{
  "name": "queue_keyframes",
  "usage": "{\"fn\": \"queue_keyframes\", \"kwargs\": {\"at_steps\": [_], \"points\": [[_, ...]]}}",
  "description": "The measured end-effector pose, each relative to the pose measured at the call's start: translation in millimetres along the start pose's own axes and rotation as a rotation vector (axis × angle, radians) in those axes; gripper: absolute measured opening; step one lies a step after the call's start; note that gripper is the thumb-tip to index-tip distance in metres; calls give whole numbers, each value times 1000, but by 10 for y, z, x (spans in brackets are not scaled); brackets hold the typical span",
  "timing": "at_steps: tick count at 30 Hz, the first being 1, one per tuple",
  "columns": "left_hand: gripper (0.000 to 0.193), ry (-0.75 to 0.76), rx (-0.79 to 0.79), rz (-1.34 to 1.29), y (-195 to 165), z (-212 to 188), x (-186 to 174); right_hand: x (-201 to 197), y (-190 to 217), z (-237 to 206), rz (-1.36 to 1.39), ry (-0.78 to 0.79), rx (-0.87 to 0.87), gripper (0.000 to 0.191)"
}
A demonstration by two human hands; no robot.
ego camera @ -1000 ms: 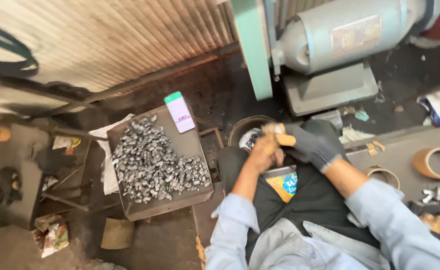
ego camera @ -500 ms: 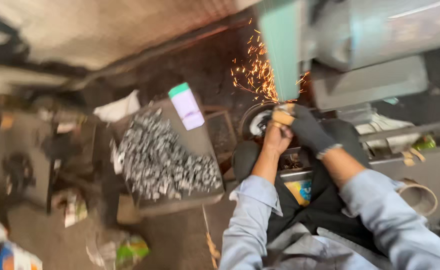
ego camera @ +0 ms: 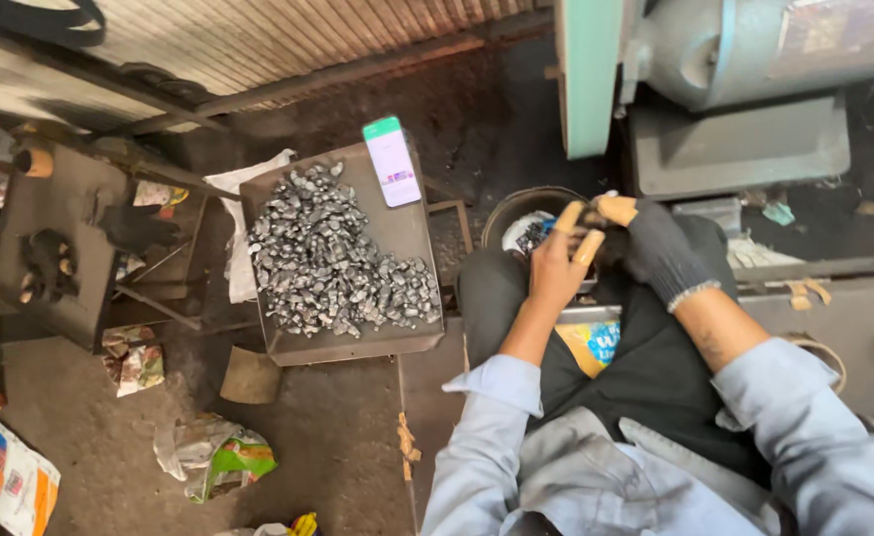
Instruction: The person sits on the floor at a bench grinder and shapes small metal pieces against the spinning belt, producing sparks. They hold each piece with both hands, grind its edges, then place the finished piece onto a tray filled with similar ground metal pieces, repeating the cycle.
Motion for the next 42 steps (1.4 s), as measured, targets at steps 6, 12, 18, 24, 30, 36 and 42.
{"fn": "queue_keyframes", "kwargs": {"at_steps": [6, 12, 18, 24, 30, 36, 42], "points": [[46, -31, -43, -401, 345, 365, 139, -60, -39, 380, 165, 72, -213, 24], [35, -207, -241, -1125, 759, 725, 59, 94, -179, 841, 377, 257, -184, 24], [37, -259, -117, -1152, 729, 687, 13, 217, -172, 885, 1, 261, -219, 47], [35, -261, 152, -299, 274, 216, -17, 245, 35, 499, 426, 342, -221, 45], [41, -151, 177, 31, 92, 191, 44, 45, 136, 169, -676, 239, -415, 31], [37, -186, -249, -1074, 438, 736, 36, 110, 2, 647, 104, 227, -206, 39], [29, -252, -238, -1258, 531, 816, -61, 282, 87, 723, -349, 137, -271, 51]]}}
Point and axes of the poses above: each hand's wrist, its own z-axis towards the middle knuckle, its own x-axis out of the palm, y = z × x, the point moved 4 cm from there along z, towards the middle knuckle, and after that the axes turned 15 degrees about y, right-handed, at the moved point
